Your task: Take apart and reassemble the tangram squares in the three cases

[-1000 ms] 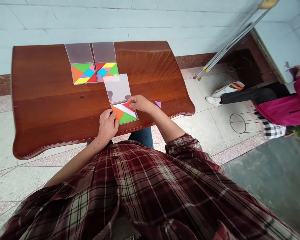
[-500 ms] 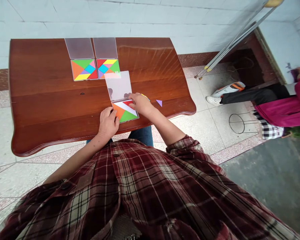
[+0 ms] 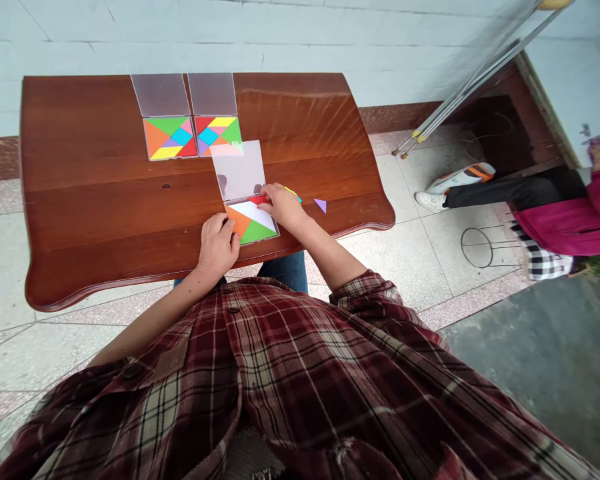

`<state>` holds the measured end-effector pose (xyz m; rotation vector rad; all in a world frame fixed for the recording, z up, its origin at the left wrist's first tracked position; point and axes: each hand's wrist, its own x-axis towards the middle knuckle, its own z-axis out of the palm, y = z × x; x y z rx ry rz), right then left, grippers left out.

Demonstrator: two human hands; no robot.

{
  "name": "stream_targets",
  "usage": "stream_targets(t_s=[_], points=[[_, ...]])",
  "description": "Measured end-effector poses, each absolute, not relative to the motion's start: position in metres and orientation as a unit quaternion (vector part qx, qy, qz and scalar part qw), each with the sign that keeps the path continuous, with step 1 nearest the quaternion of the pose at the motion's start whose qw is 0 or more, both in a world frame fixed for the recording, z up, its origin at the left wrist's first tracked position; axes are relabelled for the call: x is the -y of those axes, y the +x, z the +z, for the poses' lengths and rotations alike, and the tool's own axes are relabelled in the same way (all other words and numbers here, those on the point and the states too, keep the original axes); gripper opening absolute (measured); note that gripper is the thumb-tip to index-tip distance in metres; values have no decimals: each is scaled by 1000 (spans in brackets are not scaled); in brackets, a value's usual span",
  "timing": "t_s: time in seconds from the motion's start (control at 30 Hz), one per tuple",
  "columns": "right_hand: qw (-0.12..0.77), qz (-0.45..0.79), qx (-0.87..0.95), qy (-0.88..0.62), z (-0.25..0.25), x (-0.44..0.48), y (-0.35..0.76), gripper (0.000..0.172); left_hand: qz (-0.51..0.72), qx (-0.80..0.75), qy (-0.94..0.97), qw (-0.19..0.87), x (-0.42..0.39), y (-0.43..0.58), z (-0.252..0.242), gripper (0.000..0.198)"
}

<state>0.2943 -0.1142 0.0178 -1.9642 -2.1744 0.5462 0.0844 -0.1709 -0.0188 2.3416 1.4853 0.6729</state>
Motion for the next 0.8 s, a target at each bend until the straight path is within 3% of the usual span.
stream_targets(t_s=[0.2, 0.4, 0.8], points=[[134, 200, 716, -656, 18, 117, 305, 27, 230, -511, 817, 139, 171, 84, -20, 32], [207, 143, 658, -710, 22, 116, 353, 28, 230, -509, 818, 138, 170, 83, -21, 30], [78, 182, 614, -764, 31, 133, 350, 24, 234, -505, 816, 155, 167, 80, -20, 31]])
